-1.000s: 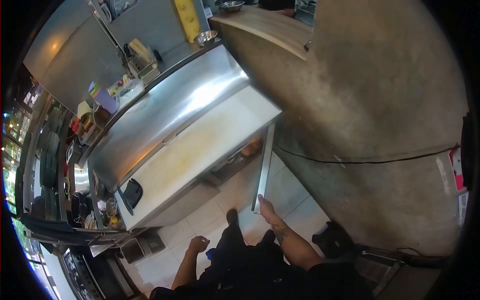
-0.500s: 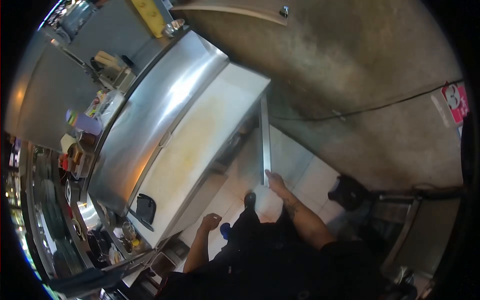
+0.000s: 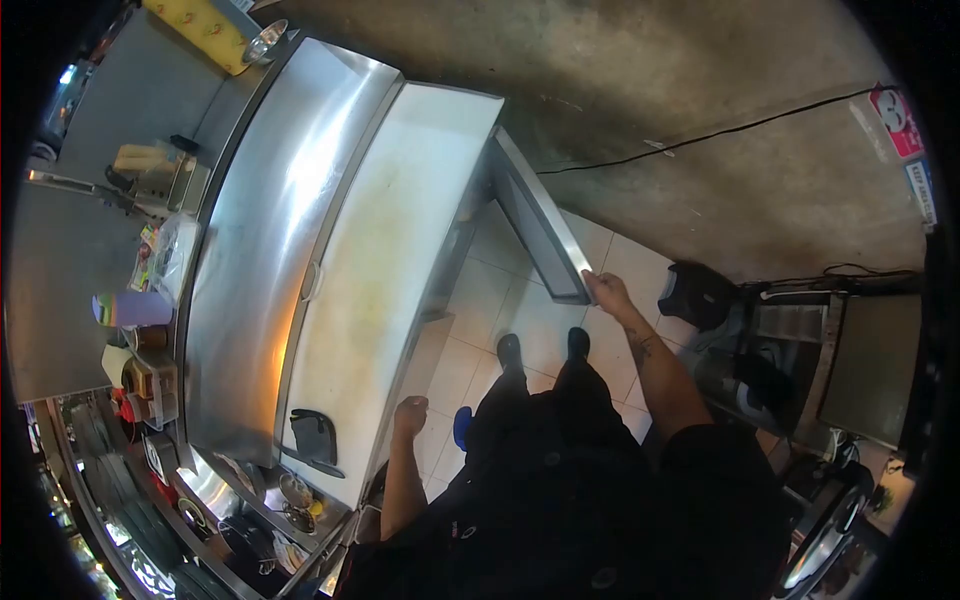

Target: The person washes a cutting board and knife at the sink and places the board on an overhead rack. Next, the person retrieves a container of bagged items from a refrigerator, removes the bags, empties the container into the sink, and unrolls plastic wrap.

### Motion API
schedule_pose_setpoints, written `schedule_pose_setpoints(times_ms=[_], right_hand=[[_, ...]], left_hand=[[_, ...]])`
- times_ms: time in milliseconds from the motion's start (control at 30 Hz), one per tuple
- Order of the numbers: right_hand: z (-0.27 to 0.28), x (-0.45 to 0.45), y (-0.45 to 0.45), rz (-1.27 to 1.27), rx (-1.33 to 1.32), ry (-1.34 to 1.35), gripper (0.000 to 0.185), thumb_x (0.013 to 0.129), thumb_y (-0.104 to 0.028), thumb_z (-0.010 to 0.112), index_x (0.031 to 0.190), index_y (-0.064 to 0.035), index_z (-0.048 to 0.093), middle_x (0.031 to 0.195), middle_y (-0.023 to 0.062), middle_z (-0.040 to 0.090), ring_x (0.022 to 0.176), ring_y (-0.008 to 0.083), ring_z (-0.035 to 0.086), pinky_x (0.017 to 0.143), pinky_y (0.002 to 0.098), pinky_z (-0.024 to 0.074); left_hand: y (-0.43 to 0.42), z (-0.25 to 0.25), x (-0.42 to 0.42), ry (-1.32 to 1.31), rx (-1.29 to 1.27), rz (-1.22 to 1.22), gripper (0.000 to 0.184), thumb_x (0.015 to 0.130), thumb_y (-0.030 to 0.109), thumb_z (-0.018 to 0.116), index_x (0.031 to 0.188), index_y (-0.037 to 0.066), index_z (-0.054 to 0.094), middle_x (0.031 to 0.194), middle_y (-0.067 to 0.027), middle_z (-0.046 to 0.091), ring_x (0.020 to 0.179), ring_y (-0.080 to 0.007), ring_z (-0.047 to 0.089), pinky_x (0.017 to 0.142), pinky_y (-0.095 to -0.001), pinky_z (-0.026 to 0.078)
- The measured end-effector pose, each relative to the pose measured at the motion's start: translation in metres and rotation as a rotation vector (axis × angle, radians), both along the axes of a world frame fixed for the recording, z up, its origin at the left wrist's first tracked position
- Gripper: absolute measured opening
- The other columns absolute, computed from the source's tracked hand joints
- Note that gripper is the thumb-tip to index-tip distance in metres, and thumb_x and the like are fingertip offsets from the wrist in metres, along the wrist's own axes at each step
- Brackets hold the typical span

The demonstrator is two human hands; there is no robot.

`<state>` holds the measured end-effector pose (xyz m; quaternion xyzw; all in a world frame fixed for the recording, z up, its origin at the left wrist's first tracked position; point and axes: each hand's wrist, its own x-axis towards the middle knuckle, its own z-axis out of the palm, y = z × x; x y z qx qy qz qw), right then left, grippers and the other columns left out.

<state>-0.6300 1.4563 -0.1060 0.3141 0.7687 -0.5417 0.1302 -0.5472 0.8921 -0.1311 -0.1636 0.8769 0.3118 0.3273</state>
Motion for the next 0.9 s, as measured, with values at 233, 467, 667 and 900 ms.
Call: schedule_pose_setpoints(times_ms=[233,467,667,900], right_hand=[[-0.006,-0.013,0.068,0.011,0.209,-0.068,0.064,0.089,-0.069,0.058,0.096,-0.0055,0.064,0.094,0.0126,0.068,0.096,0.0287,0.063,0.099,0.0489,0.0378],[0.013,-0.025,0.111,0.044,0.315,-0.028,0.061,0.089,-0.066,0.060,0.100,-0.0068,0.063,0.090,0.0120,0.065,0.093,0.0284,0.062,0.094,0.0587,0.0343],[0.012,-0.041,0.121,-0.010,0.702,0.141,0.037,0.094,-0.046,0.064,0.111,-0.0140,0.065,0.103,0.0085,0.065,0.105,0.0285,0.059,0.087,0.0508,0.0356],[-0.039,-0.072,0.117,-0.088,1.101,0.197,0.020,0.102,-0.020,0.050,0.113,-0.0134,0.065,0.108,0.0078,0.064,0.108,0.0274,0.058,0.088,0.0515,0.0385]], left_hand=[[0.018,-0.025,0.043,-0.179,0.119,0.271,0.032,0.089,0.031,0.062,0.094,0.002,0.074,0.080,-0.0103,0.073,0.069,-0.0232,0.069,0.068,-0.0377,0.055],[0.109,-0.002,0.023,-0.388,0.286,0.553,0.049,0.096,0.035,0.056,0.135,0.006,0.054,0.122,-0.0141,0.065,0.104,-0.0268,0.064,0.087,-0.0417,0.052],[0.148,-0.081,-0.055,-0.293,0.878,0.854,0.048,0.102,0.038,0.051,0.142,0.014,0.046,0.136,-0.0140,0.055,0.118,-0.0287,0.057,0.101,-0.0445,0.048],[0.184,-0.217,-0.241,-0.486,1.420,1.111,0.025,0.098,0.031,0.059,0.109,0.010,0.066,0.112,-0.0108,0.068,0.107,-0.0252,0.064,0.094,-0.0421,0.052]])
